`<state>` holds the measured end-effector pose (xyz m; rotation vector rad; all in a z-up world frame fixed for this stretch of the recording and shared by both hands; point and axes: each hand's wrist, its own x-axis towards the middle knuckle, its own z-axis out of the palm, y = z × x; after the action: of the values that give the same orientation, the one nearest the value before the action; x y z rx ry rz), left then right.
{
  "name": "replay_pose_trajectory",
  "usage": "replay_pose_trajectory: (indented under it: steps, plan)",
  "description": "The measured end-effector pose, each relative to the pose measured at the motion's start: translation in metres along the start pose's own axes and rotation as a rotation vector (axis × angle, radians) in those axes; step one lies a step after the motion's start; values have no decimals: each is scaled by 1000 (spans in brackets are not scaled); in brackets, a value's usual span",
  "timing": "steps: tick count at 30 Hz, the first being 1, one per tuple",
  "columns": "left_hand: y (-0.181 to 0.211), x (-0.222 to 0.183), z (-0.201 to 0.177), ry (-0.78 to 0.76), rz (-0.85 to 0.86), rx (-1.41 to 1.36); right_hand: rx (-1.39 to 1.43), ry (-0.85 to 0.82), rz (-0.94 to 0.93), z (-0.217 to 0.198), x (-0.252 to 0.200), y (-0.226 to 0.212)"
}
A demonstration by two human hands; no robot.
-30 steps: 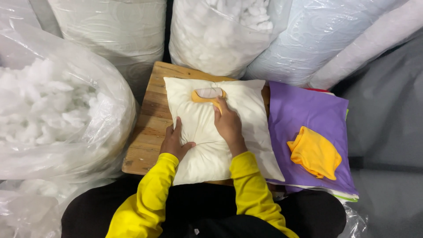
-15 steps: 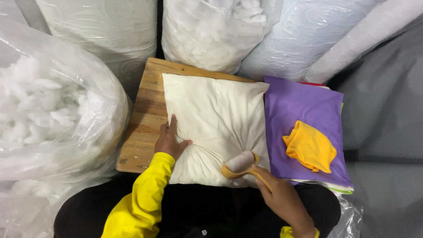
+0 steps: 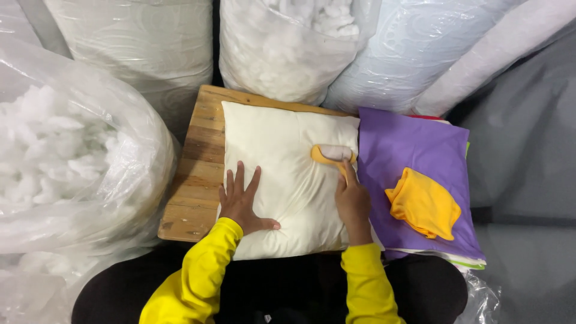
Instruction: The person uses a lint roller to clean a white pillow, then places the pillow into a plastic bag, seals it, and wipes the outside of the bag with a yellow cloth.
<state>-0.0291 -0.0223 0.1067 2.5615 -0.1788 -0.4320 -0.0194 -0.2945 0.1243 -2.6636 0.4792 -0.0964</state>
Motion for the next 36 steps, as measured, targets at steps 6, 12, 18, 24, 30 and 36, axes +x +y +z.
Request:
replay_pose_trajectory:
  steps: [6, 12, 18, 24, 30, 36]
  plan:
    - [-3, 7, 5, -1, -27, -11, 24, 125, -118, 81, 148, 40]
    - [-6, 11, 11, 19, -73, 6, 103, -26, -42, 73, 141, 47]
    - [-9, 16, 18, 37, -87, 36, 262, -151, 78, -30, -33, 24]
    - [2, 12, 14, 18, -103, 72, 13, -359, -26, -110, -110, 53]
    - [-7, 27, 61, 165, 37, 205, 35, -309, -170, -148, -75, 119]
    - [63, -12, 19, 36, 109, 308, 68, -147, 63, -115, 30, 166]
